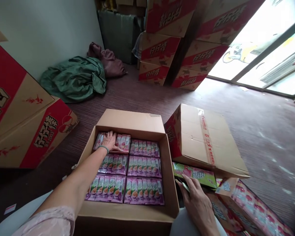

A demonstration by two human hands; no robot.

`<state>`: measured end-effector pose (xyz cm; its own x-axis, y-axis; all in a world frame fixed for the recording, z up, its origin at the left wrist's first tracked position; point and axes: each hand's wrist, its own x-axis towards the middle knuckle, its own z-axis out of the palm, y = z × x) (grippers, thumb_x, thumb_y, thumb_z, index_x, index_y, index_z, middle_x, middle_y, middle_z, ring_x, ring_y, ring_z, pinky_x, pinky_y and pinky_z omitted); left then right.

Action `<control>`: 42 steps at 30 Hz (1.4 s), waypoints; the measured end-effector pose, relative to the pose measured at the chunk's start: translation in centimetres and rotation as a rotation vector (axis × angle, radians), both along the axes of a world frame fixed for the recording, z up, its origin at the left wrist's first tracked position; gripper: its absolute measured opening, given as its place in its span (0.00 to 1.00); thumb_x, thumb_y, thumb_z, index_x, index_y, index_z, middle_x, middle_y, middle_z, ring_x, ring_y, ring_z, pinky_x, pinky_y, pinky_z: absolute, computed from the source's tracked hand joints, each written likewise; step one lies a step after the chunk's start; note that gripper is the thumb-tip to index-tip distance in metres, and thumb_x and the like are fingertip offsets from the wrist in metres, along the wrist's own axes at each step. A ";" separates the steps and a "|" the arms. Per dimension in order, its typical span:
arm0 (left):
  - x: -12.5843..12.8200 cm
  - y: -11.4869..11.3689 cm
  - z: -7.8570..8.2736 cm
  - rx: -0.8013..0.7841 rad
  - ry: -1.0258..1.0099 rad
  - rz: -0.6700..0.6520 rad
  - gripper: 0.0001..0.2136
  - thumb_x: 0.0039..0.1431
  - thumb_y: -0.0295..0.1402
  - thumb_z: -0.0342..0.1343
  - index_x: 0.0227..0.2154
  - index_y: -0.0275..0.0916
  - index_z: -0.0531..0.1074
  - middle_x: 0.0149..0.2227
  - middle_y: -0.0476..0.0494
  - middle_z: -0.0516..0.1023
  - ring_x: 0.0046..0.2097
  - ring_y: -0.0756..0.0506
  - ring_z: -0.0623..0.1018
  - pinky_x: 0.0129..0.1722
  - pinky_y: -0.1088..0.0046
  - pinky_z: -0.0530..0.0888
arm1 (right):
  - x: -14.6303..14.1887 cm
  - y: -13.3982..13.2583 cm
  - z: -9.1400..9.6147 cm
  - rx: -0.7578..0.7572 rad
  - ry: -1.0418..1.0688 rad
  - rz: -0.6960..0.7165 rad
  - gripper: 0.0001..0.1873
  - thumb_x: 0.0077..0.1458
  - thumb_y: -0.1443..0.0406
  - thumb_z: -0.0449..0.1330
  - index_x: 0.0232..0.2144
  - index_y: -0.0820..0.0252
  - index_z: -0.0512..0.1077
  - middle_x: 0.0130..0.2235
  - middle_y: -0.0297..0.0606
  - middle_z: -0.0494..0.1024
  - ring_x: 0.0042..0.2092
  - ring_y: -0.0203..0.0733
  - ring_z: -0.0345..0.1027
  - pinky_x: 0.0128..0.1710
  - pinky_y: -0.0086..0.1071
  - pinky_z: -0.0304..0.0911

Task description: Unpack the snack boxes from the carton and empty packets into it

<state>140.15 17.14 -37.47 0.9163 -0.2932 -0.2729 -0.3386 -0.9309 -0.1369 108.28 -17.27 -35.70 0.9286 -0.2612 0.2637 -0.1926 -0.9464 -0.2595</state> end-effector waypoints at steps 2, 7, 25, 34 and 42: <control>-0.8 0.3 -0.1 -0.008 -0.022 -0.001 0.59 0.31 0.61 0.65 0.62 0.28 0.53 0.63 0.18 0.52 0.64 0.24 0.51 0.62 0.41 0.47 | 0.1 0.3 0.1 -0.009 0.037 -0.010 0.21 0.66 0.53 0.45 0.51 0.57 0.68 0.46 0.39 0.75 0.33 0.38 0.75 0.23 0.29 0.64; -5.0 1.2 1.0 0.010 -0.150 -0.164 0.47 0.40 0.48 0.66 0.61 0.28 0.58 0.56 0.22 0.64 0.57 0.27 0.62 0.59 0.48 0.56 | 0.0 0.4 -0.2 -0.016 0.061 -0.010 0.20 0.67 0.54 0.45 0.51 0.56 0.68 0.47 0.38 0.75 0.35 0.39 0.75 0.24 0.29 0.65; -17.0 3.2 11.6 -0.174 -0.147 -0.059 0.17 0.46 0.35 0.56 0.41 0.35 0.68 0.43 0.35 0.70 0.47 0.38 0.71 0.48 0.64 0.68 | -0.8 0.8 0.7 0.425 -0.141 0.001 0.27 0.66 0.51 0.38 0.49 0.63 0.67 0.49 0.49 0.74 0.49 0.47 0.70 0.49 0.42 0.66; -32.6 2.7 12.3 -0.592 -0.178 -0.177 0.29 0.44 0.31 0.60 0.52 0.39 0.63 0.48 0.36 0.70 0.50 0.36 0.70 0.53 0.56 0.69 | -4.3 10.2 13.8 0.250 0.110 0.479 0.17 0.68 0.61 0.42 0.45 0.55 0.70 0.43 0.39 0.77 0.43 0.37 0.72 0.40 0.28 0.62; -34.4 3.7 9.2 -0.772 -0.330 -0.221 0.38 0.43 0.45 0.66 0.54 0.35 0.57 0.52 0.30 0.65 0.55 0.33 0.66 0.57 0.51 0.66 | -3.7 19.2 16.5 -0.169 0.416 0.856 0.11 0.59 0.67 0.50 0.41 0.57 0.71 0.37 0.40 0.78 0.37 0.43 0.73 0.32 0.30 0.61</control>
